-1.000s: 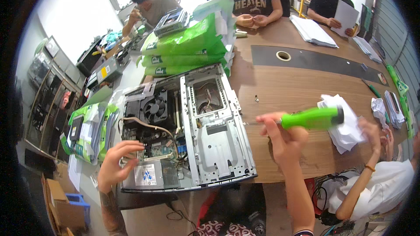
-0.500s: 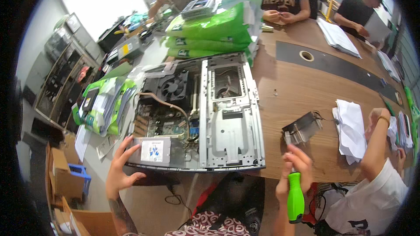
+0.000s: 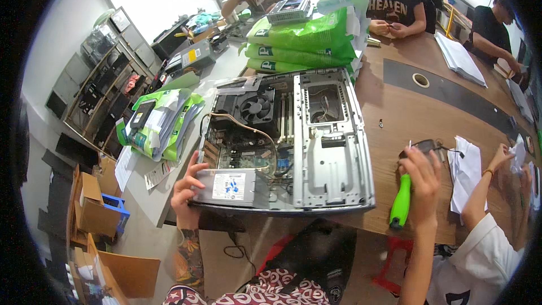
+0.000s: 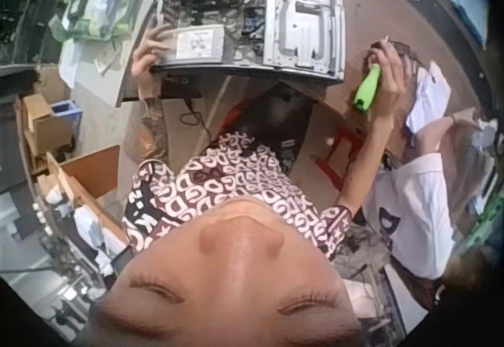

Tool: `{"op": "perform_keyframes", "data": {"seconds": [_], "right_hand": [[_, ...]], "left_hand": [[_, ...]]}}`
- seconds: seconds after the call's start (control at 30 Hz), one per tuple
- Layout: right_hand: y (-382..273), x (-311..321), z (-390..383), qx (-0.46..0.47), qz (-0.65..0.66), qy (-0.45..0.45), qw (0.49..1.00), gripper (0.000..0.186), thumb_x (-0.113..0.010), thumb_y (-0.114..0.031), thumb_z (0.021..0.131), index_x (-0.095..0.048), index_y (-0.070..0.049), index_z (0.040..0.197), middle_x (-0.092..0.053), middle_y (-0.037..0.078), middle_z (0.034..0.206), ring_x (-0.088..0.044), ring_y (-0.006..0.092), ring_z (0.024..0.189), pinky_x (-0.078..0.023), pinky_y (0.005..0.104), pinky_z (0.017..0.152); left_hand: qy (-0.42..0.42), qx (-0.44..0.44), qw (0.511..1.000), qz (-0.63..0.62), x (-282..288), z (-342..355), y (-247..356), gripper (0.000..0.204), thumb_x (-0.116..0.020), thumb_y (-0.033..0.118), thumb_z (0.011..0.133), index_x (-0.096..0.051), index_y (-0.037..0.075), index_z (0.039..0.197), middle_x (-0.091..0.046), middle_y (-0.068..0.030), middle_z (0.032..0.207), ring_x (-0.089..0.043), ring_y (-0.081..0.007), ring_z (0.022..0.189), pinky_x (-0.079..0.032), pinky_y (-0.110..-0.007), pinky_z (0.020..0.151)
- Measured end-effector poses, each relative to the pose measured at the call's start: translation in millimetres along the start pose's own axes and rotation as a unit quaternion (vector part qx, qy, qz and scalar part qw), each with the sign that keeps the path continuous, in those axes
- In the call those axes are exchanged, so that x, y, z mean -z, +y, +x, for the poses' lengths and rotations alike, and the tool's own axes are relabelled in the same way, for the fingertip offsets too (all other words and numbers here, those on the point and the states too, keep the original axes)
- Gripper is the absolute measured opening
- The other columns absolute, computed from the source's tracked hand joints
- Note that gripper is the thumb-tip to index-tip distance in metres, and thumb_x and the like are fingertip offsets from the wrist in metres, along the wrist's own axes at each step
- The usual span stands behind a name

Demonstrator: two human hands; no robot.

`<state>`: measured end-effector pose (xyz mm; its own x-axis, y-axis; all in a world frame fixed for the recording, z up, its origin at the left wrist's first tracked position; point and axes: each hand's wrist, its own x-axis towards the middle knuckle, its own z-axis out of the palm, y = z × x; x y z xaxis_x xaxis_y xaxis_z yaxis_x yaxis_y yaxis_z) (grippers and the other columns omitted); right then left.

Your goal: The person uses a screwdriver to secure components inside an open computer chassis on a table, handling screws and positioning a cooling fan.

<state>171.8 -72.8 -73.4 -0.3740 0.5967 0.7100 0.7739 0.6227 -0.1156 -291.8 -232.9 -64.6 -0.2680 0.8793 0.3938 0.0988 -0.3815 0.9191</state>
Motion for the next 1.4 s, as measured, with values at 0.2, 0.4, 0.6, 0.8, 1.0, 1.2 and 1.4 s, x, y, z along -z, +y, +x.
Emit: {"op": "perform_keyframes", "data": {"seconds": [0.2,0.4,0.6,0.8,1.0,1.2,1.4], "right_hand": [[75.0,-15.4,13.4,-0.039,0.011,0.022,0.999,0.017,-0.064,-0.002,0.085,-0.064,-0.004,0.101,-0.067,0.013,0.117,-0.063,0.0277,0.112,-0.042,0.0445,0.104],[81.6,-8.6,32.5,-0.125,0.109,0.101,0.981,0.017,-0.059,-0.006,0.095,-0.064,-0.002,0.11,-0.066,0.015,0.12,-0.066,0.025,0.105,-0.048,0.0351,0.097],[-19.4,16.3,3.9,-0.274,0.226,0.164,0.92,0.031,-0.044,-0.014,0.104,-0.057,0.007,0.123,-0.059,0.019,0.131,-0.058,0.0257,0.119,-0.041,0.039,0.106],[-113.8,19.1,-38.6,-0.21,0.154,0.186,0.947,0.023,-0.042,-0.013,0.104,-0.055,0.004,0.115,-0.057,0.026,0.128,-0.063,0.0338,0.111,-0.048,0.043,0.098],[-148.4,-11.3,-17.2,-0.213,0.257,0.167,0.928,0.02,-0.049,-0.015,0.101,-0.057,0.001,0.11,-0.062,0.024,0.119,-0.064,0.0329,0.104,-0.046,0.0421,0.097],[-154.0,-16.4,-11.7,-0.186,0.141,0.118,0.965,0.011,-0.055,-0.009,0.097,-0.063,-0.003,0.101,-0.07,0.018,0.11,-0.064,0.0244,0.096,-0.037,0.0372,0.095],[-151.6,-11.2,-18.3,-0.185,0.18,0.08,0.963,0.012,-0.056,-0.012,0.097,-0.062,-0.003,0.101,-0.07,0.017,0.11,-0.064,0.0224,0.095,-0.036,0.0354,0.094]], "left_hand": [[0.033,-0.025,0.994,0.096,-63.6,-29.4,13.3,0.029,-0.053,0.018,0.059,-0.073,0.003,0.074,-0.064,-0.0196,0.122,-0.022,-0.035,0.147,-0.013,-0.049,0.119],[0.027,-0.031,0.991,0.125,-105.3,-61.0,20.5,0.032,-0.048,0.008,0.069,-0.077,0.01,0.081,-0.067,-0.0142,0.12,-0.024,-0.0319,0.146,0.0,-0.051,0.119],[0.044,-0.032,0.979,0.196,-116.7,-74.7,36.0,0.033,-0.048,0.01,0.073,-0.077,0.011,0.089,-0.068,-0.0127,0.115,-0.034,-0.0298,0.141,-0.002,-0.049,0.12],[0.01,-0.231,0.886,0.402,-44.0,11.3,73.4,0.024,-0.049,0.018,0.088,-0.067,0.002,0.09,-0.068,-0.0115,0.083,-0.066,-0.0276,0.083,-0.038,-0.053,0.101],[-0.18,-0.143,0.82,0.525,-6.1,181.3,26.1,0.056,-0.06,0.04,0.091,-0.054,0.0,0.13,-0.06,-0.0248,0.124,-0.058,-0.0362,0.116,-0.04,-0.04,0.103],[-0.277,0.029,0.766,0.58,-24.8,198.5,-1.2,0.061,-0.06,0.046,0.093,-0.05,-0.004,0.127,-0.063,-0.0297,0.111,-0.061,-0.0422,0.107,-0.047,-0.043,0.093],[-0.266,0.031,0.761,0.592,-16.6,185.6,1.3,0.051,-0.06,0.042,0.094,-0.053,-0.005,0.113,-0.064,-0.0297,0.1,-0.061,-0.0447,0.097,-0.047,-0.046,0.084]]}}
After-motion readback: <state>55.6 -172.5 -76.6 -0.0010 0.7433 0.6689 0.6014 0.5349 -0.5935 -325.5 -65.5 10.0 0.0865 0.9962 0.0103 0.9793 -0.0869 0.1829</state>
